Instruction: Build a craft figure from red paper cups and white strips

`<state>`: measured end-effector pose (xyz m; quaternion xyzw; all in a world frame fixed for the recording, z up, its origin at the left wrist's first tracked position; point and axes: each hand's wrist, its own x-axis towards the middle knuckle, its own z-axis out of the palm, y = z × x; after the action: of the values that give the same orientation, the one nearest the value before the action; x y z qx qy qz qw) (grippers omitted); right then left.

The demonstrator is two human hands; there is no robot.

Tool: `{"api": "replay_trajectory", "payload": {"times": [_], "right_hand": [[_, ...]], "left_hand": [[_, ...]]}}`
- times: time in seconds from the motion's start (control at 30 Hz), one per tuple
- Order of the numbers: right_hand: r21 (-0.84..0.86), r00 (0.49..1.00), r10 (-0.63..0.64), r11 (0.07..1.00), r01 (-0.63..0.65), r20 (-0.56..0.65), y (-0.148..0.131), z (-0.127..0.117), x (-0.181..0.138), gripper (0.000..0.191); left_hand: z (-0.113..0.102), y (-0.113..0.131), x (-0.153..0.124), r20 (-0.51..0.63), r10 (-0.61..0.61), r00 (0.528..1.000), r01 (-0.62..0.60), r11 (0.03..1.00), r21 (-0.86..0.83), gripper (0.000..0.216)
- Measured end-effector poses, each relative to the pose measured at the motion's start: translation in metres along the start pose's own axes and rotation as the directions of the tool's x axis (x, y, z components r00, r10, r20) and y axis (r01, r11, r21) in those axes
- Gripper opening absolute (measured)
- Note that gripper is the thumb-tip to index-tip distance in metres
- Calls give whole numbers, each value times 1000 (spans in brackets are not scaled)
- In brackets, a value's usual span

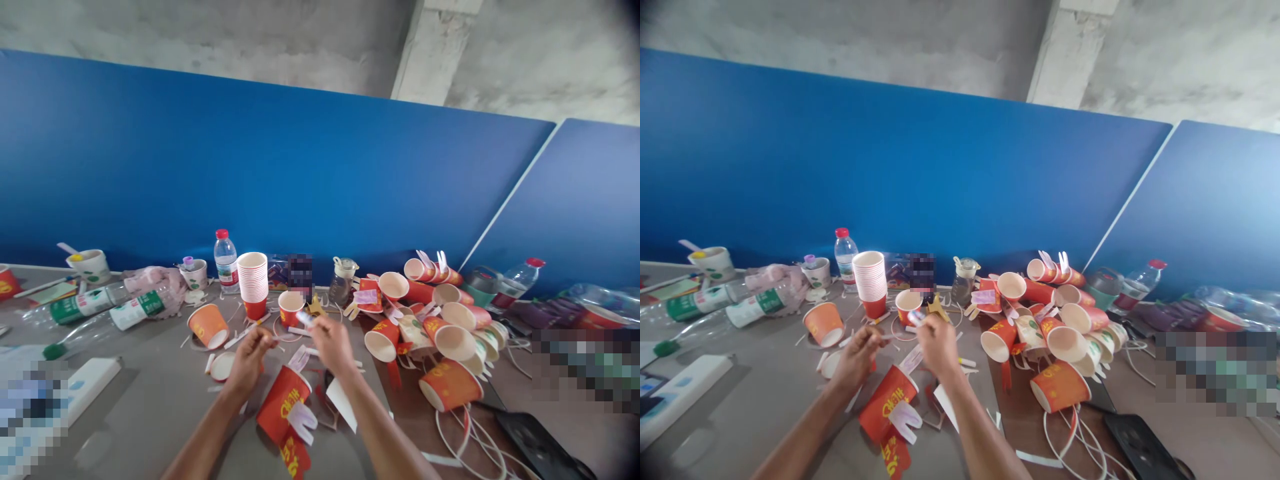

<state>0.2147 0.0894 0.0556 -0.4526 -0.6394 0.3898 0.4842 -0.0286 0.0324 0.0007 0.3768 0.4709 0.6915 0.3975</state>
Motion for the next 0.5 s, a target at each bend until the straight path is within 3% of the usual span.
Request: {"api": "replay_trajectory", "payload": {"times": [0.07, 0.13, 0.23, 0.37, 0.43, 0.5], "right_hand": [[51, 976, 94, 995, -86, -195, 4, -33, 12, 32], [1, 953, 68, 998, -70, -295, 6, -61, 21, 34], [-275, 987, 39, 958, -81, -156, 7, -68, 22, 28], [-706, 994, 62, 708, 21, 91, -1, -28, 10, 25], [-766, 981, 108, 640, 56, 162, -10, -15, 8, 29], [-697, 983, 55, 712, 84, 174, -24, -15, 8, 35]], "left_hand": [[-8, 1, 11, -116, 20, 993, -27, 998, -63, 81], [-12, 1, 19, -189, 26, 982, -47, 993, -110, 83], [-6, -4, 20, -187, -4, 982, -21, 991, -132, 82], [6, -12, 7, -121, -46, 992, 34, 995, -99, 75], [7, -12, 1, -92, -61, 994, 55, 996, -68, 72], [4, -9, -1, -72, -70, 995, 66, 997, -47, 70]]}}
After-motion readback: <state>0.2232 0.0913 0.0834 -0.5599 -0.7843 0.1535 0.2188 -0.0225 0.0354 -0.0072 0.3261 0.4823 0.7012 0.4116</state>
